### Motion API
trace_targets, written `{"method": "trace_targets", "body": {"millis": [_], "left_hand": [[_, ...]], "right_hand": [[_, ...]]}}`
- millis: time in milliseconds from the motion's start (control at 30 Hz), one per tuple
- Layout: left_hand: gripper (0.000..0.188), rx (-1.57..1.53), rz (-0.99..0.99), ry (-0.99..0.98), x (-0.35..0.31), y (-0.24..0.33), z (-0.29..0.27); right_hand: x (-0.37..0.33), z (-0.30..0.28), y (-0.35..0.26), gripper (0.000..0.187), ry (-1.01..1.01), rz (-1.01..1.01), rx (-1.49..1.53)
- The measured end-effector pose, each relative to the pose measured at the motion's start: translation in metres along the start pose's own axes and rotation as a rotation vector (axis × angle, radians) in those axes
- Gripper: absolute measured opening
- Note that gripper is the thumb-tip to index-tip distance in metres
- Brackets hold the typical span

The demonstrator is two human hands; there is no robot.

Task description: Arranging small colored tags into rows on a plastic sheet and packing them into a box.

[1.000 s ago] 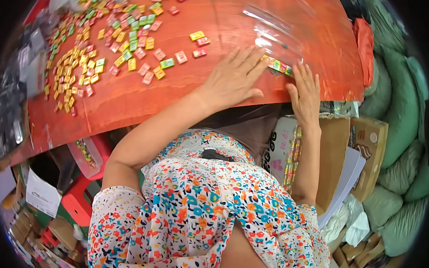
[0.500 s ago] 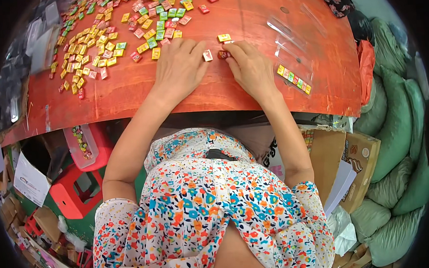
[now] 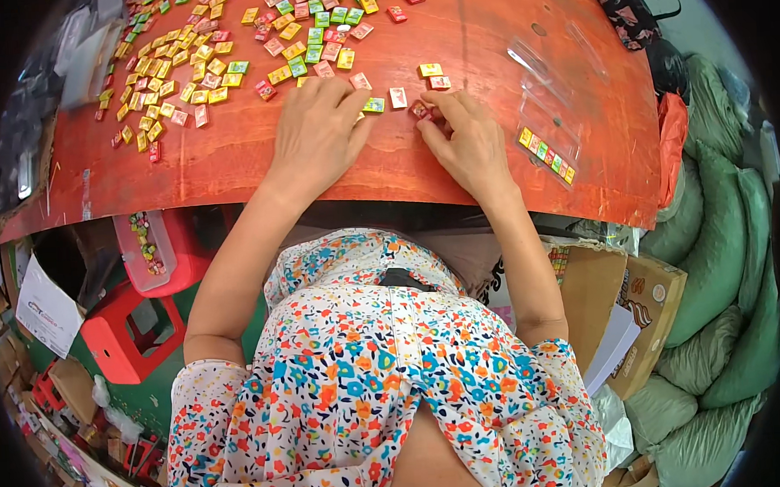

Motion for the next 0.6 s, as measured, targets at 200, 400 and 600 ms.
{"method": "trace_targets", "body": {"millis": [200, 400, 600], "left_hand": [[0.02, 0.115, -0.017, 0.005, 0.004, 0.009, 0.008], [0.021, 0.123, 0.005, -0.062, -0.011, -0.003, -0.004], [0.029, 0.048, 0.066, -0.137, -0.012, -0.005, -0.014]], "right_hand": [[-0.002, 0.008, -0.02, 0.031, 0.029, 0.09, 0.088], [-0.001, 0.02, -0.025, 0.031, 0.044, 0.04, 0.114], [0.025, 0.009, -0.017, 0.031, 0.031, -0.27, 0.095]]}}
Point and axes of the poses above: each hand's wrist, its own x-axis towards the middle knuckle, its own z-axis out of the palm, y = z × x, the point moved 4 cm from there along x, towards the middle knuckle, and after that the axes turned 3 degrees about y, right-handed, at the moved point
